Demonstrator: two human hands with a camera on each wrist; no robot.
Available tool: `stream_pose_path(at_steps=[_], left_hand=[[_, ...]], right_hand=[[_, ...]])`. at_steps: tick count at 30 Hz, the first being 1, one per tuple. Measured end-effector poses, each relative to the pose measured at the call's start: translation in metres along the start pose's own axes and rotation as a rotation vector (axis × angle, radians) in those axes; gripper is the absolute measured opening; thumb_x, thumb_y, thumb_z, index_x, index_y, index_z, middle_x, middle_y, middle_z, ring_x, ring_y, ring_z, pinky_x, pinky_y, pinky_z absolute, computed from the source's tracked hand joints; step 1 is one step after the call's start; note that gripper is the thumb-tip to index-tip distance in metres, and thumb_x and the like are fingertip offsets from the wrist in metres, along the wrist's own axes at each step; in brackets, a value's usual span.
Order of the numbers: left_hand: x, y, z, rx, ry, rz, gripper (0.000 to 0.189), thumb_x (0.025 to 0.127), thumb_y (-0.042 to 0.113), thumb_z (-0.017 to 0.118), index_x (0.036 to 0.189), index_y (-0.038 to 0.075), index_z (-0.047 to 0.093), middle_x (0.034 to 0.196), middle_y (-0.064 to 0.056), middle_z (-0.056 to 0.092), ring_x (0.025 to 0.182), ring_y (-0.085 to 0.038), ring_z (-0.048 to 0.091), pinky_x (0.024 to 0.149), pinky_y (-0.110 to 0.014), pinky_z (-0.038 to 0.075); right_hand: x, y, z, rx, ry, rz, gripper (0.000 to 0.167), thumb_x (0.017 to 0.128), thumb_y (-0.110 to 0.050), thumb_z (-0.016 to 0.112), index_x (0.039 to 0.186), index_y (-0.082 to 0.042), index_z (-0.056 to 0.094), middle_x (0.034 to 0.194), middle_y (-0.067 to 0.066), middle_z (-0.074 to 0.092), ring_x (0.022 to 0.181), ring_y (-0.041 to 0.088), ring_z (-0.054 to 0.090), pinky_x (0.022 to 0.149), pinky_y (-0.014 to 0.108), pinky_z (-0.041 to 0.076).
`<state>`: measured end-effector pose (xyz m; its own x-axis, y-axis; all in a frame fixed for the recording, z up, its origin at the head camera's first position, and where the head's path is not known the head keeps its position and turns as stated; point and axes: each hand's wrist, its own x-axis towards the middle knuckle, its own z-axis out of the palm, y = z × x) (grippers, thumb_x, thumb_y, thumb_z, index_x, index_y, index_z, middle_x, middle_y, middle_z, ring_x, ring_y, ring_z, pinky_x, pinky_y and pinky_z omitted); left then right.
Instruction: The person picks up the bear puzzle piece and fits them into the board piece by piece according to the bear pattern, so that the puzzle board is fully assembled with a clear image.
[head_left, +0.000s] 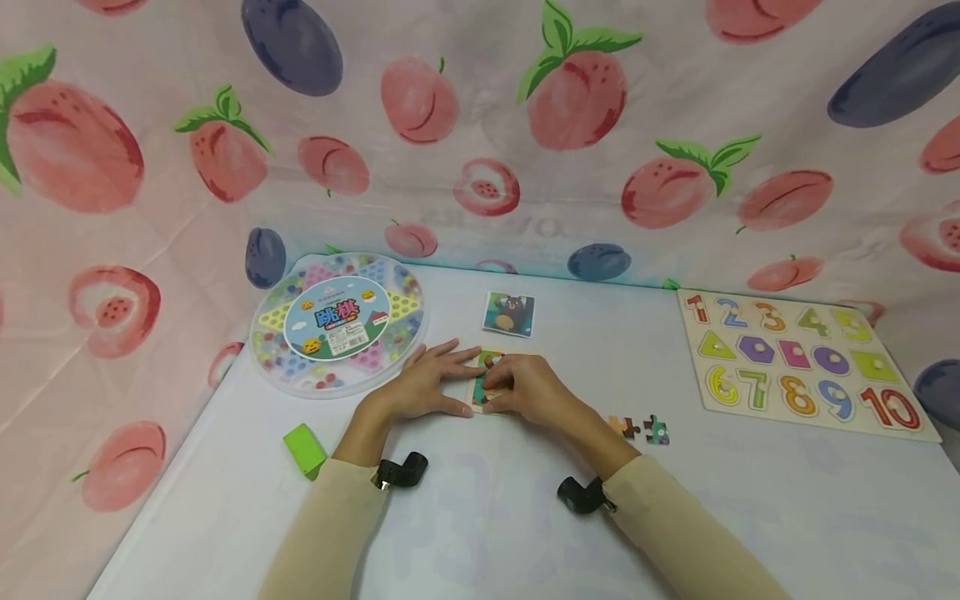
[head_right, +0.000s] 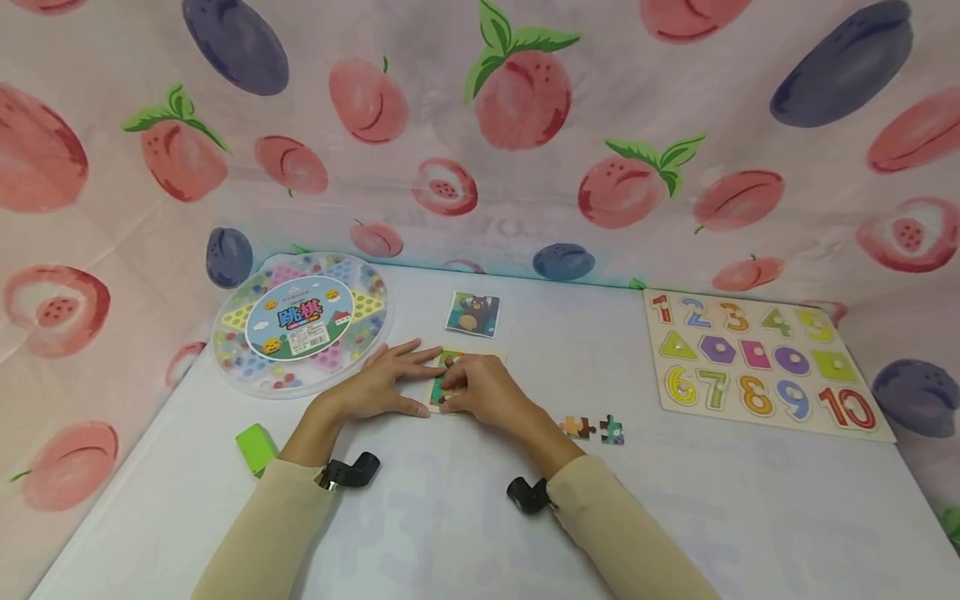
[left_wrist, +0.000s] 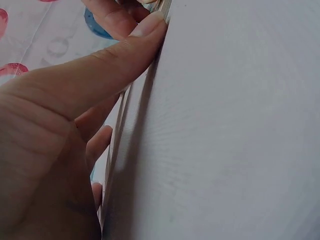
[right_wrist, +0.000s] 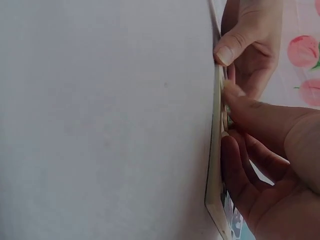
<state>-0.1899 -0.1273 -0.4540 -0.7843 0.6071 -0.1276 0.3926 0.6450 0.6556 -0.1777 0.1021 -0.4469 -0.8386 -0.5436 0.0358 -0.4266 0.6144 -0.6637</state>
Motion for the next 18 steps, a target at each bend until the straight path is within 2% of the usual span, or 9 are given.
stream_pose_path(at_steps=[4, 12, 18], left_hand=[[-0.0001, 0.0015, -0.0005, -0.005, -0.004, 0.002, 0.067, 0.081, 0.038, 0.084, 0.143, 0.026, 0.061, 0.166, 0.007, 0.038, 0.163, -0.029, 0.013, 0.127, -0.067, -0.003], [-0.0001, 0.0011, -0.0004, -0.002, -0.008, 0.0, 0.066, 0.082, 0.038, 0.083, 0.143, 0.026, 0.061, 0.166, 0.006, 0.038, 0.163, -0.029, 0.013, 0.127, -0.067, -0.003], [-0.0007, 0.0013, -0.0009, 0.006, -0.01, 0.0, 0.067, 0.082, 0.04, 0.083, 0.144, 0.026, 0.06, 0.166, 0.006, 0.037, 0.163, -0.029, 0.013, 0.127, -0.068, -0.004]], right_hand=[[0.0, 0.0016, -0.0017, 0.005, -0.017, -0.009, 0.021, 0.084, -0.012, 0.083, 0.104, -0.006, 0.081, 0.113, 0.007, 0.078, 0.122, 0.026, 0.068, 0.107, 0.044, 0.054], [-0.0014, 0.0025, 0.0002, 0.016, -0.007, 0.005, 0.021, 0.086, -0.013, 0.081, 0.105, -0.005, 0.081, 0.11, 0.008, 0.076, 0.11, 0.024, 0.069, 0.097, 0.041, 0.058], [-0.004, 0.0002, 0.0011, 0.034, 0.006, 0.017, 0.02, 0.086, -0.01, 0.08, 0.106, -0.004, 0.08, 0.11, 0.008, 0.075, 0.109, 0.023, 0.068, 0.097, 0.041, 0.058]])
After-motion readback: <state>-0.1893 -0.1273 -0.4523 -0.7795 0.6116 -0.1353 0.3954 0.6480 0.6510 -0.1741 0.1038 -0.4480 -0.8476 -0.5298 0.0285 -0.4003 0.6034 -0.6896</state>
